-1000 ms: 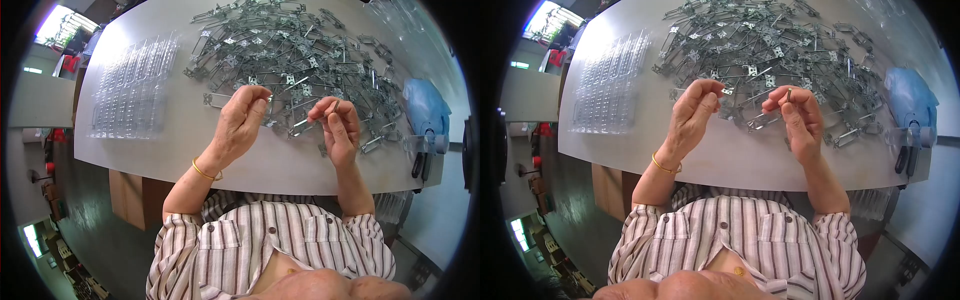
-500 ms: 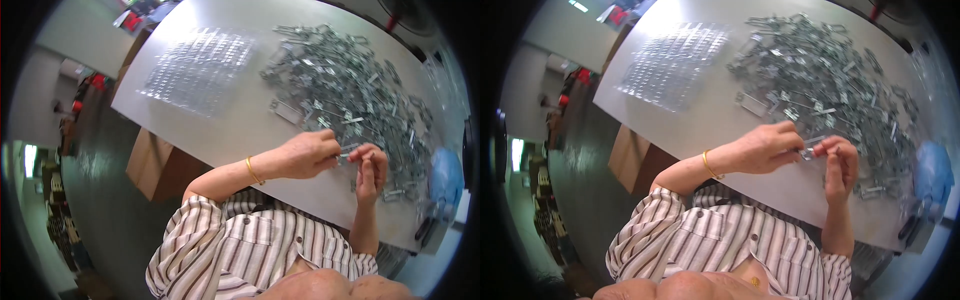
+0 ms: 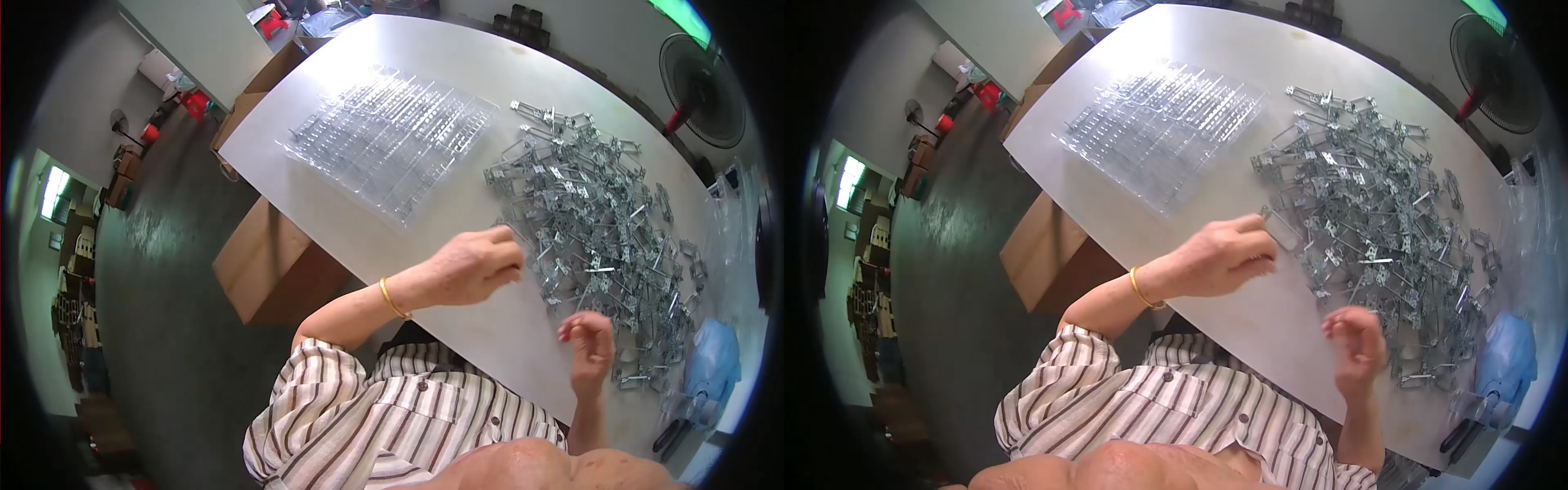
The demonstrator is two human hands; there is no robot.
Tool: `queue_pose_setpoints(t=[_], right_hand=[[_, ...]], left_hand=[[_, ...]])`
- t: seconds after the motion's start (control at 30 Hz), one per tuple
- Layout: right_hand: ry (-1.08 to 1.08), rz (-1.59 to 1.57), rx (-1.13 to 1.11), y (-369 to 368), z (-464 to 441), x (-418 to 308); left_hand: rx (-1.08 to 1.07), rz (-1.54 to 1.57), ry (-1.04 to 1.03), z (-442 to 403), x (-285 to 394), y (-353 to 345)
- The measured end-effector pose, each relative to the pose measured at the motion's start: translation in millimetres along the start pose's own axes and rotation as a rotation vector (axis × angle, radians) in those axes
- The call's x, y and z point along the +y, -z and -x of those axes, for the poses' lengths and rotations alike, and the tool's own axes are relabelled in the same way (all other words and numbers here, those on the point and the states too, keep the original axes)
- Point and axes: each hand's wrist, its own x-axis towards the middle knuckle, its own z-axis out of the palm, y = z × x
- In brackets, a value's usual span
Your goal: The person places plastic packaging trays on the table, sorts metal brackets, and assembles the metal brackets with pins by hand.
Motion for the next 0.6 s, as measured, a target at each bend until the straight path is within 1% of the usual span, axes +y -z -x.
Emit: queue_pose_setpoints(t=[0.03,0.1,0.17,0.27,0.37,0.4,0.5,0.6], right_hand=[[-0.031,0.024,-0.083,-5.5,1.4,-2.1],[0.006,0.067,-0.188,-37.6,-3.2,-12.9],[0.134,0.099,-0.347,-64.9,-10.0,-7.4],[0.013,-0.045,-0.504,-104.1,-13.7,5.0],[-0.095,-0.133,-0.561,-133.2,-26.2,5.6],[-0.117,-0.113,-0.571,-140.0,-28.9,8.1],[-0.243,-0.197,-0.577,-155.4,-28.6,22.4],[-0.223,-0.161,-0.481,-164.2,-28.3,25.9]], left_hand=[[0.035,-0.030,0.042,2.2,-5.4,13.8],[0.103,-0.088,0.128,6.4,-18.7,44.5],[0.219,-0.159,0.183,11.0,-41.4,75.7],[0.356,-0.300,0.234,14.6,-79.5,129.6],[0.442,-0.465,0.308,15.5,-131.9,192.7],[0.465,-0.543,0.334,14.9,-148.4,213.8],[0.484,-0.659,0.509,8.9,-200.3,270.4],[0.452,-0.805,0.660,-0.3,-248.6,303.7]])
